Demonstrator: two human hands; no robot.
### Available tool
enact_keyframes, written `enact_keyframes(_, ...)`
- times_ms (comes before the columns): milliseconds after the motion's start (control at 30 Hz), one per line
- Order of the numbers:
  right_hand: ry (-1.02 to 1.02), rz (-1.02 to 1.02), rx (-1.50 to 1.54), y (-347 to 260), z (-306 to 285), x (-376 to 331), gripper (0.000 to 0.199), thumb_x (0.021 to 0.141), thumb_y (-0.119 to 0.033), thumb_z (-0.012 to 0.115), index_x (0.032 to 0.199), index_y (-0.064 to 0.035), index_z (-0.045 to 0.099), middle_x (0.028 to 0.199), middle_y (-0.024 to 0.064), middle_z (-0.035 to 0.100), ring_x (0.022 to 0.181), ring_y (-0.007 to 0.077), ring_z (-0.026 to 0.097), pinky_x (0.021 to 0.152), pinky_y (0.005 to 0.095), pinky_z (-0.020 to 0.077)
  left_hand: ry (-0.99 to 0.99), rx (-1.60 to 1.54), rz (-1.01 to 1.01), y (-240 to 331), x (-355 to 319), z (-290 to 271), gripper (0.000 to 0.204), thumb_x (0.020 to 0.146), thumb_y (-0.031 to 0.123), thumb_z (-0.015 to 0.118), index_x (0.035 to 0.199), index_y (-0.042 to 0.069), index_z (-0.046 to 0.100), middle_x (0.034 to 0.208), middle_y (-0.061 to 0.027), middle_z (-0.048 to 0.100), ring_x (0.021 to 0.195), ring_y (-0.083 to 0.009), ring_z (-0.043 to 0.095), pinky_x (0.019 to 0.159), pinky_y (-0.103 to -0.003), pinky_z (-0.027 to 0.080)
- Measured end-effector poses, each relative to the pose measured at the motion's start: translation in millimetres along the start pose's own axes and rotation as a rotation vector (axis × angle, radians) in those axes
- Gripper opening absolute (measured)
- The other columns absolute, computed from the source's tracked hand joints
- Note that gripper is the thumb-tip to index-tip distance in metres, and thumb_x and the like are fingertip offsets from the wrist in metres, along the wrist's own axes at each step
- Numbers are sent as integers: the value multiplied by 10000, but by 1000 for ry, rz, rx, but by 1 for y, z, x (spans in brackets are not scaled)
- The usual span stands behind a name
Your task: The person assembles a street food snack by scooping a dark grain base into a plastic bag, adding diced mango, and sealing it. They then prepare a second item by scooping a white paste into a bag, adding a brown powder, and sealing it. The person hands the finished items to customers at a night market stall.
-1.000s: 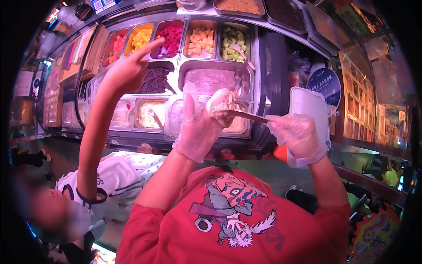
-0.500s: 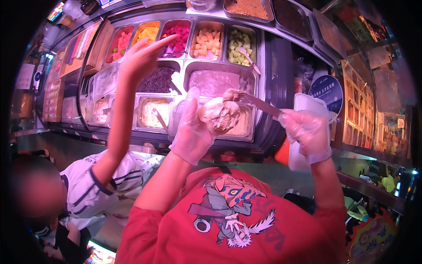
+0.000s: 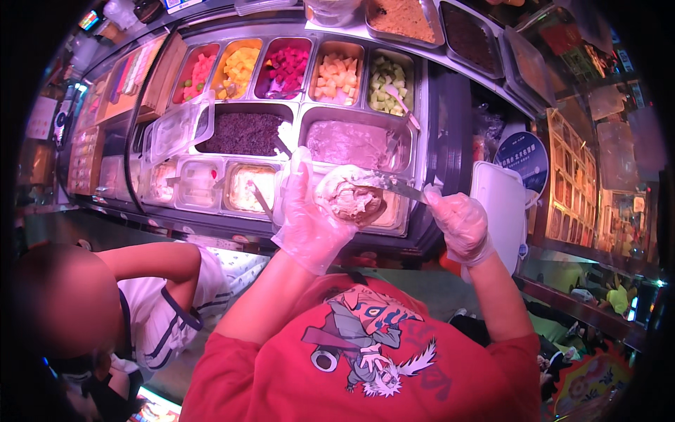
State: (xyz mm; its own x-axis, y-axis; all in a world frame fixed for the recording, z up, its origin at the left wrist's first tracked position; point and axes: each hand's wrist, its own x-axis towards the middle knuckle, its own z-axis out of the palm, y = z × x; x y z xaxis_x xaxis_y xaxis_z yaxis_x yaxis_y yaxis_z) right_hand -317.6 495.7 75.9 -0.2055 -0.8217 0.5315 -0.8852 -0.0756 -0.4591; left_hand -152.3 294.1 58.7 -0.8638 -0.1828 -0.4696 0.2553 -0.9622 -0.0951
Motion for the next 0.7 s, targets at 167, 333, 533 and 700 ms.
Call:
enact_keyframes(167,126,79,-380,1,-24,-18,347,832,101,705,1169,20,691,738,114,605,606,233,580,535,328,451,-200,26,51,35,14,-35,620,901,704,534,848,86,541,876,-119,551,1052,-369,591,1062,-656,375)
enact_keyframes(333,-327,382,-108,14,15,-53,230,854,21,573,1062,-6,668,758,131,587,688,314,616,633,404,507,-233,85,63,55,-1,-31,763,898,721,510,1222,35,591,1227,-227,590,1200,-431,553,1097,-663,342)
enact_keyframes(533,-605,457,-158,37,139,-85,179,817,15,537,984,-22,592,882,183,635,848,384,663,738,459,546,-93,-5,81,45,-11,-42,818,938,629,526,1487,37,392,1521,-222,415,1402,-428,391,1177,-651,195)
enact_keyframes(700,-624,315,-82,9,107,-87,138,875,-39,527,1008,-20,557,835,164,614,782,364,658,684,440,553,-85,-7,99,49,-14,-62,823,940,603,552,1503,33,362,1523,-226,410,1408,-406,392,1183,-622,218)
